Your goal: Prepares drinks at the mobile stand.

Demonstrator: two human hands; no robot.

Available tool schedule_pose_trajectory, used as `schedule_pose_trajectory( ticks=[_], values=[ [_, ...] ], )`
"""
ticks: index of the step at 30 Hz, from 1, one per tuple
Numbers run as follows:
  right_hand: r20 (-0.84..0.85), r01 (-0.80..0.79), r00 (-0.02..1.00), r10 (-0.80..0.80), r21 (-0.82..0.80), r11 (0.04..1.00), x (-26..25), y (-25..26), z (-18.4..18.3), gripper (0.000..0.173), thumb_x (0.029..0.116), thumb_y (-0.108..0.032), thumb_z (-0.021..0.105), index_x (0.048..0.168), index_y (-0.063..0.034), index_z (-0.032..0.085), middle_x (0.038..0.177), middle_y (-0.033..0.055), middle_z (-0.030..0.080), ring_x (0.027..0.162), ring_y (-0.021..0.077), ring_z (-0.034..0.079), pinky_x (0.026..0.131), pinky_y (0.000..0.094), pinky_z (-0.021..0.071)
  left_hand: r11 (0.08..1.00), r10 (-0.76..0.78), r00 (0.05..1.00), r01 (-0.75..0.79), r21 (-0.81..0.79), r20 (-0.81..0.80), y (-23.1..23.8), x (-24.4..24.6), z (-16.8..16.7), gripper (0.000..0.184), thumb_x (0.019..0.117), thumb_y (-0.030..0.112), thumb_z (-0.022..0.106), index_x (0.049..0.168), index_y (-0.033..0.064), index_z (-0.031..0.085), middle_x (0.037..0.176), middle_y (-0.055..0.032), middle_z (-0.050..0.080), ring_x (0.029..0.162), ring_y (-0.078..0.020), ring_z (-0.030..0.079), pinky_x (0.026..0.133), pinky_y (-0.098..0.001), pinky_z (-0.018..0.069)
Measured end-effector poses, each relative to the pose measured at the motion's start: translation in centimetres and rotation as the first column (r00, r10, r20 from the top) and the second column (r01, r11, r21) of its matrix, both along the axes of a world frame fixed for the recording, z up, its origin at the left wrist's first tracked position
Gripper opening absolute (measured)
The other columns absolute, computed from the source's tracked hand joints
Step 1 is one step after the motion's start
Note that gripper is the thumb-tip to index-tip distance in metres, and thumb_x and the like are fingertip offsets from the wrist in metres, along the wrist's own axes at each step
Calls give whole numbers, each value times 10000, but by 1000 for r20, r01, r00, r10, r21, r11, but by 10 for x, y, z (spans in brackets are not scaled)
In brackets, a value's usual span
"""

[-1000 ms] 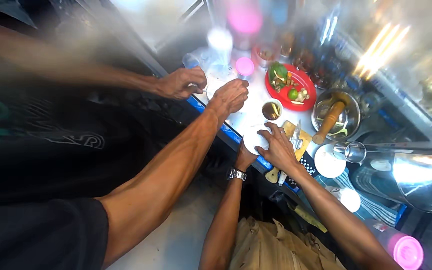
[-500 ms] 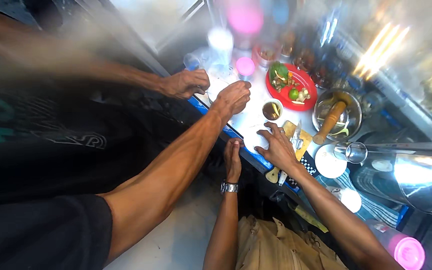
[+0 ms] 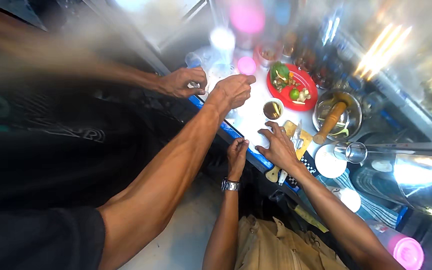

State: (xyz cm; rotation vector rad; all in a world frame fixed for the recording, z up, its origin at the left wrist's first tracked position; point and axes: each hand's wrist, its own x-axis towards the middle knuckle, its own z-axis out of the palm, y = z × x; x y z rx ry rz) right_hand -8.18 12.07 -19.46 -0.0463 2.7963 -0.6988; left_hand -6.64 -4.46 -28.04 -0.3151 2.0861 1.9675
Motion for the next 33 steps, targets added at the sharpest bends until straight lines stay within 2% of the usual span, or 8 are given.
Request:
schedule_pose_trajectory(
  ticks=[13,15,17,20,23,26,29,33],
  values=[
    [-11,-25,1000,26,55,998,-2,-2,-3,465,867,-391,793,1275,-199,682,1493,86,496,1258,362,539,830,542,542,1000,-1,1000,1,11,20,0,1,0,264,1045,297,549,1127,79,674,988,-51,685,901,-121,632,828,-363,522],
    [1,-37,999,37,98,995,-5,-3,-3,465,869,-410,779,1276,-204,688,1478,80,522,1262,359,541,851,532,538,1000,18,1000,-18,-12,-8,0,1,1,272,1049,280,542,1201,79,644,1088,-72,682,969,-140,641,860,-377,530],
    [2,-46,999,47,131,990,-5,-5,-2,466,876,-418,763,1283,-204,686,1472,78,536,1263,357,547,860,531,536,992,22,989,-40,-120,-145,1,-1,4,354,1045,254,523,1348,78,569,1328,-90,626,1164,-170,623,968,-393,524],
    [-39,-67,997,73,129,989,-2,-4,0,460,875,-402,771,1269,-179,690,1456,104,547,1236,381,554,826,559,527,926,-182,906,27,-376,-383,-1,-12,14,424,1035,268,518,1417,99,587,1546,-50,493,1442,-196,440,1204,-437,356],
    [-83,-51,995,60,101,994,-1,-2,-2,498,857,-385,786,1286,-160,669,1428,92,574,1226,367,572,827,552,535,785,-427,836,154,-600,-345,1,-19,20,441,1070,318,427,1481,228,560,1572,84,477,1503,-185,358,1204,-613,220],
    [-61,33,997,-37,-65,997,-2,5,-4,682,836,-327,836,1433,-150,557,1435,90,572,1251,365,567,887,578,532,710,-490,821,182,-680,-292,4,-19,16,434,1079,285,405,1485,260,556,1569,117,476,1488,-156,384,1170,-692,188],
    [85,324,943,-322,-466,824,9,9,-17,610,975,-212,700,1527,-124,458,1527,137,502,1324,342,545,1021,563,495,682,-507,816,184,-708,-277,6,-15,14,447,1084,253,377,1504,242,532,1593,96,447,1469,-155,417,1151,-725,181],
    [395,652,732,-555,-642,404,22,0,-45,419,1055,-377,573,1420,-173,578,1311,89,667,1065,233,648,874,462,524,682,-505,821,191,-706,-266,7,-13,11,462,1090,245,349,1523,246,507,1613,105,415,1462,-145,426,1157,-709,178]
  ],
)
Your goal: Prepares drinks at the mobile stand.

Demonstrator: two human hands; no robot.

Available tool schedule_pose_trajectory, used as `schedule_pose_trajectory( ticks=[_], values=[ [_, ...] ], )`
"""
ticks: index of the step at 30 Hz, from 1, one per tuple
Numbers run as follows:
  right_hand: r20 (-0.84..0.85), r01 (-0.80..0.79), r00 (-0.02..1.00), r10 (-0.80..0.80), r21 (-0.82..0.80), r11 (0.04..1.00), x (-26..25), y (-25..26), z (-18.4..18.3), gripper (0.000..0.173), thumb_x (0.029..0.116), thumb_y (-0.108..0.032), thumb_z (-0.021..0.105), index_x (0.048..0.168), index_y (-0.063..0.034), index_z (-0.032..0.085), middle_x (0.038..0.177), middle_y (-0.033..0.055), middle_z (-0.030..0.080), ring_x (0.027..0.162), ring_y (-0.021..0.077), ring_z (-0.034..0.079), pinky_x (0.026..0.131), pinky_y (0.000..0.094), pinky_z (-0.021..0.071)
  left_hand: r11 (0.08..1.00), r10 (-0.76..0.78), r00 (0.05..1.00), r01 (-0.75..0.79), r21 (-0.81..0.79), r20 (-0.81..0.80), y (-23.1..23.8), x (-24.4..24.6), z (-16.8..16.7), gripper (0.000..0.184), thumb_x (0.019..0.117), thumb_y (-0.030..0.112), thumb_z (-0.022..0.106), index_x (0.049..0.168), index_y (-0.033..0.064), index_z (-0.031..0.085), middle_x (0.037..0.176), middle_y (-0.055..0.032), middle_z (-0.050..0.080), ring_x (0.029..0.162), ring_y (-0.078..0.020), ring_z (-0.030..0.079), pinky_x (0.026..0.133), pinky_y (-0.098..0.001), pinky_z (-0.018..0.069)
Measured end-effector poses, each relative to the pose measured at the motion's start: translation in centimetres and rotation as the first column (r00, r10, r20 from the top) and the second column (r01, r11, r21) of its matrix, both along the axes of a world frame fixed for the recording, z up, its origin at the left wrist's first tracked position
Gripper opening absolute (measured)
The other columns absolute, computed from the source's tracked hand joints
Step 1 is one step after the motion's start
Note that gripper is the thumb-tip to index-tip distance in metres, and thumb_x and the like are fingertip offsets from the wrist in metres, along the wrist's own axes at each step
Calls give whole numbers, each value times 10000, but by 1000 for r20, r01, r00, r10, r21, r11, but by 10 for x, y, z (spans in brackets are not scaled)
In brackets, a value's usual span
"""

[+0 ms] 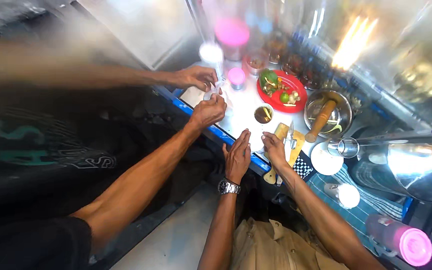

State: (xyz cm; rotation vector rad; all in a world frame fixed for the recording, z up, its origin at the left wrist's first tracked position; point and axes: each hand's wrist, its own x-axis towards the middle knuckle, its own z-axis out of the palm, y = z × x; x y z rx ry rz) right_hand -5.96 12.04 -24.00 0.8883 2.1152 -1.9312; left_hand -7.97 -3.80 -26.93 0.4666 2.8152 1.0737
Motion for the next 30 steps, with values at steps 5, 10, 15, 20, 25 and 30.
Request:
schedule_pose_trajectory(
  ticks=[5,10,15,20,25,30],
  values=[
    [36,122,992,-119,-129,984,-1,-6,-2,379,1036,-331,622,1372,-156,627,1293,93,677,1070,227,662,884,450,544,999,-44,999,44,14,-4,-6,-3,-6,533,1049,444,441,1543,248,479,1631,102,384,1482,-127,390,1176,-685,191],
    [47,166,986,-160,-199,966,-4,-9,1,366,1054,-303,591,1393,-167,593,1373,79,631,1188,250,616,933,504,518,997,-56,998,56,56,4,-7,-4,-11,555,1033,462,481,1541,238,482,1632,77,388,1483,-134,391,1183,-670,210],
    [191,236,964,-186,-285,929,-20,-9,14,385,1018,-359,590,1328,-135,635,1369,126,603,1246,294,562,973,542,477,998,-53,999,53,39,-11,-8,-5,-10,556,1026,467,488,1532,236,495,1624,83,400,1479,-129,398,1186,-668,204],
    [227,267,947,-229,-157,951,-27,-27,15,564,873,-642,705,1156,-155,680,1139,101,659,963,223,608,760,440,494,998,-49,999,50,49,-21,-7,-4,-11,555,1020,447,515,1529,226,500,1618,70,414,1464,-135,423,1180,-662,235],
    [242,364,918,-314,-197,910,-42,-34,16,430,937,-471,710,1168,-111,671,1157,121,669,1012,240,631,826,467,522,998,-39,999,41,54,-27,-6,-6,-13,557,1008,453,531,1518,231,514,1608,75,429,1454,-126,434,1187,-637,240],
    [284,368,916,-283,-316,874,-37,-18,14,422,949,-400,722,1260,-123,658,1217,117,667,1099,245,628,906,458,525,998,-34,999,35,54,-21,-7,-5,-13,588,996,513,534,1522,253,509,1609,96,423,1454,-120,434,1186,-651,229]
  ],
)
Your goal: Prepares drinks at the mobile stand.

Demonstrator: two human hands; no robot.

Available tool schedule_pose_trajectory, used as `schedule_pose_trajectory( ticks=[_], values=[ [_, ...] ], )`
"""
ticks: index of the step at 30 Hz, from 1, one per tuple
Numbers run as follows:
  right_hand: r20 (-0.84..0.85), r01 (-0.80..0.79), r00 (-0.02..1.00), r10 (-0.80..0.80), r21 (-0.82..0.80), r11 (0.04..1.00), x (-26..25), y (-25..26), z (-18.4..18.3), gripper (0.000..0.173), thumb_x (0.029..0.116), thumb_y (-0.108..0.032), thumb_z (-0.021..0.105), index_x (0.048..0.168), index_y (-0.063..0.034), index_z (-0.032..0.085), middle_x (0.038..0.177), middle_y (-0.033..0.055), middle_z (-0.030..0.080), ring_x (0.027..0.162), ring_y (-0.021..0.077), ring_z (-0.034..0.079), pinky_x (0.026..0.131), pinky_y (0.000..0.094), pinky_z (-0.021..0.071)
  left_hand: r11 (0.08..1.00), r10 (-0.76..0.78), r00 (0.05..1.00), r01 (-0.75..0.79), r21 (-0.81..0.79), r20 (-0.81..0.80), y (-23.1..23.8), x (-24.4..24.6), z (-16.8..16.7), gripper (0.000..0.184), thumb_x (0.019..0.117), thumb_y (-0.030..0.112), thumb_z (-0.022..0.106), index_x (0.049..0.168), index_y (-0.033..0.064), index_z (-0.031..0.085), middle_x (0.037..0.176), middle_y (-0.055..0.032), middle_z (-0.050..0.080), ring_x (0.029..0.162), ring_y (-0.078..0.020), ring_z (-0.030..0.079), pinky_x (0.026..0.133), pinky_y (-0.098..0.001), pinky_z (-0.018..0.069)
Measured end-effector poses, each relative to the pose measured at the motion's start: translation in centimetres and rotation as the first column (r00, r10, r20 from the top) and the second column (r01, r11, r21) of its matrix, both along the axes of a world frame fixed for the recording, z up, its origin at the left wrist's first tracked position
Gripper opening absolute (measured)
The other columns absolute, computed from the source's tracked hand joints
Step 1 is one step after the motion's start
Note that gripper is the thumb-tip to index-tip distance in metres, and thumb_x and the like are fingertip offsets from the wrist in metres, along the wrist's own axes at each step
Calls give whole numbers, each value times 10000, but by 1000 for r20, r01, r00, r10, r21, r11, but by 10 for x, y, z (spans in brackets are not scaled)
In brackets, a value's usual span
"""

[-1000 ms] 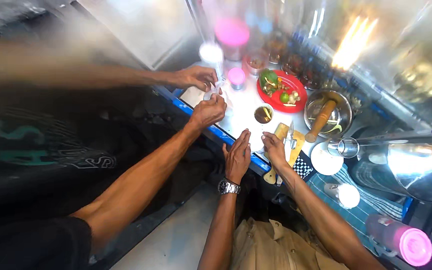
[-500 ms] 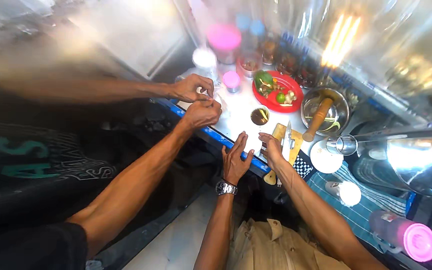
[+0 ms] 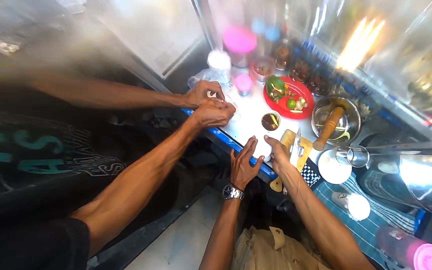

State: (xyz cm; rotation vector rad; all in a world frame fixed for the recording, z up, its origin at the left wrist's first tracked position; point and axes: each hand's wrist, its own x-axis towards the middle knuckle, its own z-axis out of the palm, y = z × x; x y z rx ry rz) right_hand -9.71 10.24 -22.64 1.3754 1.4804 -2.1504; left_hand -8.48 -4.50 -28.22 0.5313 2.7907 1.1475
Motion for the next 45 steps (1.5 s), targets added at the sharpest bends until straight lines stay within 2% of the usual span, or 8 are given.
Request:
schedule_pose_trajectory(
  ticks=[4,7,13,25,28,31,34,45],
  values=[
    [-223,-15,974,28,63,998,25,8,-28,335,1025,-304,633,1289,-99,665,1231,84,675,1086,199,642,913,406,541,1000,-2,1000,2,25,-1,1,-1,0,589,988,507,548,1511,236,525,1602,77,438,1448,-132,444,1179,-653,242],
    [-253,-46,962,105,230,972,28,7,-39,334,1022,-316,643,1291,-119,670,1171,63,696,941,162,652,788,359,551,999,-3,1000,3,36,3,1,-1,-1,591,982,503,567,1507,235,530,1601,75,439,1444,-122,446,1179,-633,249],
    [-314,-81,941,125,149,985,37,13,-40,381,1012,-211,659,1377,-106,619,1299,86,659,1086,178,658,928,373,556,999,-16,1000,16,34,-3,0,-1,-2,588,991,494,566,1514,229,519,1609,66,428,1456,-129,430,1188,-632,233],
    [-380,-95,903,202,281,955,48,14,-46,438,989,-195,684,1408,-123,577,1349,85,641,1125,197,664,933,393,573,996,-49,999,51,76,-23,-2,-2,-8,588,997,481,564,1517,211,513,1612,44,424,1453,-147,433,1185,-586,283],
    [-230,-220,887,400,551,805,44,11,-16,493,986,-266,689,1437,-120,553,1490,111,517,1288,249,575,1010,464,536,995,-42,999,44,84,-19,-2,-4,-9,635,991,521,551,1545,222,470,1600,43,440,1426,-160,459,1181,-591,259],
    [-15,-383,739,673,813,438,35,4,7,586,954,-311,719,1468,-92,543,1570,124,449,1426,301,451,1122,526,440,989,-3,1000,5,151,-9,-1,-4,-13,779,911,408,663,1586,159,364,1549,1,505,1404,-217,479,1192,-639,175],
    [199,-486,609,768,858,163,25,-6,12,664,957,-344,724,1511,-62,492,1593,141,431,1466,324,415,1150,524,416,980,15,1000,-12,198,-15,0,-5,-19,901,842,316,714,1610,136,281,1535,1,519,1385,-241,489,1188,-654,155],
    [420,-601,544,726,800,-13,17,-18,21,664,976,-350,696,1523,-51,469,1584,172,424,1412,349,476,1054,509,500,952,34,999,-30,304,-9,6,-4,-27,1053,721,284,764,1618,119,239,1556,3,491,1393,-221,466,1212,-547,204]
  ],
)
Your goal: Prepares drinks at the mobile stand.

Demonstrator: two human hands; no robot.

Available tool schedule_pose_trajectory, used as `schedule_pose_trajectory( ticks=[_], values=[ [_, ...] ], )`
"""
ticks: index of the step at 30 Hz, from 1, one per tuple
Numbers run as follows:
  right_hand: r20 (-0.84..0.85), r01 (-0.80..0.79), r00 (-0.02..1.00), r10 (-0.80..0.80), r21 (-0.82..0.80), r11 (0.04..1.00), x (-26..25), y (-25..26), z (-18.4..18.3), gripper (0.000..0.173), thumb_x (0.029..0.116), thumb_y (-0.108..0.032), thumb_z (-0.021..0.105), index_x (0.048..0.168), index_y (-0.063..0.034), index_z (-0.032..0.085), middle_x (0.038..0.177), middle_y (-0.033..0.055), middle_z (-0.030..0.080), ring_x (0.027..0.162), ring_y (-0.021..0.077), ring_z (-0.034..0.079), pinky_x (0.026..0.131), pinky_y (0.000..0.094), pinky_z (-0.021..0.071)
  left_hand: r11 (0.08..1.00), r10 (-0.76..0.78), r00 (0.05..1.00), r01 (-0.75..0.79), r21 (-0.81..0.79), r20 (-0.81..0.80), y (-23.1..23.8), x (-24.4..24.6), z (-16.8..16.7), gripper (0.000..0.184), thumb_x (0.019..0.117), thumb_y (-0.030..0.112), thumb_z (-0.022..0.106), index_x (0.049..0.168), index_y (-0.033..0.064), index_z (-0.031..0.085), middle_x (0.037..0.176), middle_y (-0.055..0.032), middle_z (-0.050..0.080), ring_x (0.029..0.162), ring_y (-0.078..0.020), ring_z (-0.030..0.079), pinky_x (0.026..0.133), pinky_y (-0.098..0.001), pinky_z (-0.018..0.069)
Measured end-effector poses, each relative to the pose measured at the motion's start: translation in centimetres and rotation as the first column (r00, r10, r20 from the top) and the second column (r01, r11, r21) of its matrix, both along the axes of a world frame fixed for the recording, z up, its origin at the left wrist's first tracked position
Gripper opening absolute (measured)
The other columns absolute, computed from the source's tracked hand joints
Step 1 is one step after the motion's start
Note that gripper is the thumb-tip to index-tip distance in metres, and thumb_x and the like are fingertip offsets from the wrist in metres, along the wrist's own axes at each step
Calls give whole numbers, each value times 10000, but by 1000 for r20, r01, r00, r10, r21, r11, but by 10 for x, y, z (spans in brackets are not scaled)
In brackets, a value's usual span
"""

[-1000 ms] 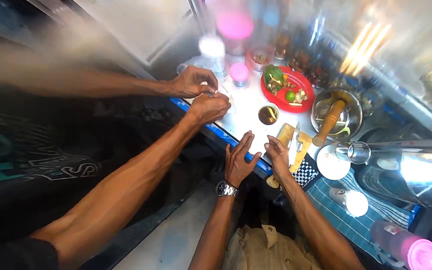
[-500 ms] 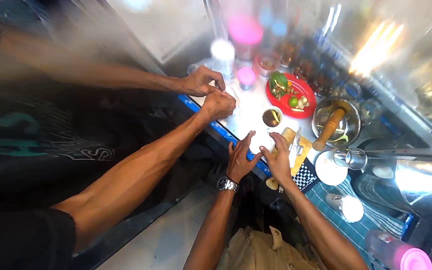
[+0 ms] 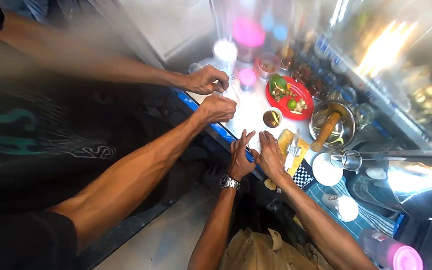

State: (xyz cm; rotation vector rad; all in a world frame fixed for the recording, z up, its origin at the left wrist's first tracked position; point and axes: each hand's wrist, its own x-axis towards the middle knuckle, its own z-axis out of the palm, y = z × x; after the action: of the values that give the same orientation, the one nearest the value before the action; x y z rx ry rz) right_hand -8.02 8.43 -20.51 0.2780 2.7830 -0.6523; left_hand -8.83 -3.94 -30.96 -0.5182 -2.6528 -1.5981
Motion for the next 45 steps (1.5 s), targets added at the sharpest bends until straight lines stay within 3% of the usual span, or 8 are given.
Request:
schedule_pose_trajectory(
  ticks=[3,7,15,19,30,36,40,45],
  values=[
    [-39,-26,999,24,-72,997,2,9,-6,664,983,-364,688,1529,-59,467,1598,158,411,1419,341,469,1083,507,480,993,64,994,-73,97,94,14,7,-12,1238,648,383,853,1628,90,156,1628,-111,355,1458,-246,403,1187,-456,362],
    [-231,-79,972,49,-122,989,15,20,-39,688,1004,-427,637,1528,-21,455,1622,154,390,1437,297,474,1109,459,479,968,162,947,-207,142,277,39,14,-20,975,764,182,791,1583,60,277,1514,-199,487,1370,-286,519,1123,-471,450],
    [-352,-205,909,222,85,975,11,12,-33,598,1043,-463,511,1520,-103,500,1628,116,401,1519,318,351,1224,525,319,891,275,893,-376,255,355,57,17,-29,554,1048,252,419,1501,-66,395,1454,-224,539,1371,-219,509,1175,-363,382],
    [-314,-485,803,506,148,862,-18,15,-52,463,1099,-397,364,1418,-177,616,1542,36,531,1503,269,386,1244,565,252,925,288,868,-361,115,404,52,23,-26,663,892,134,707,1402,-193,438,1369,-338,557,1332,-334,534,1159,-406,385],
    [-274,-503,792,546,215,837,-25,13,-63,440,1077,-345,329,1237,-163,696,1370,22,646,1407,224,491,1211,496,313,930,292,875,-354,98,386,56,21,-27,604,929,132,646,1403,-183,445,1356,-322,572,1325,-313,538,1158,-394,382],
    [24,-520,854,519,30,854,-23,23,-8,624,931,-369,643,1527,-278,482,1643,150,347,1530,387,279,1192,645,254,946,228,923,-286,154,310,47,19,-21,773,870,93,680,1466,-224,304,1443,-381,474,1387,-388,482,1193,-411,357],
    [180,-491,858,482,5,871,-30,22,3,692,868,-261,757,1505,-307,491,1625,175,328,1416,464,383,957,605,497,961,234,933,-264,78,274,45,19,-20,793,819,63,737,1439,-236,342,1396,-391,515,1341,-429,525,1175,-450,383],
    [221,-447,859,462,-119,887,-40,28,5,695,857,-230,801,1483,-357,526,1627,88,352,1412,422,408,920,622,517,957,221,955,-251,142,199,42,17,-31,831,763,107,803,1388,-254,391,1335,-390,556,1279,-403,577,1131,-422,432]
  ],
)
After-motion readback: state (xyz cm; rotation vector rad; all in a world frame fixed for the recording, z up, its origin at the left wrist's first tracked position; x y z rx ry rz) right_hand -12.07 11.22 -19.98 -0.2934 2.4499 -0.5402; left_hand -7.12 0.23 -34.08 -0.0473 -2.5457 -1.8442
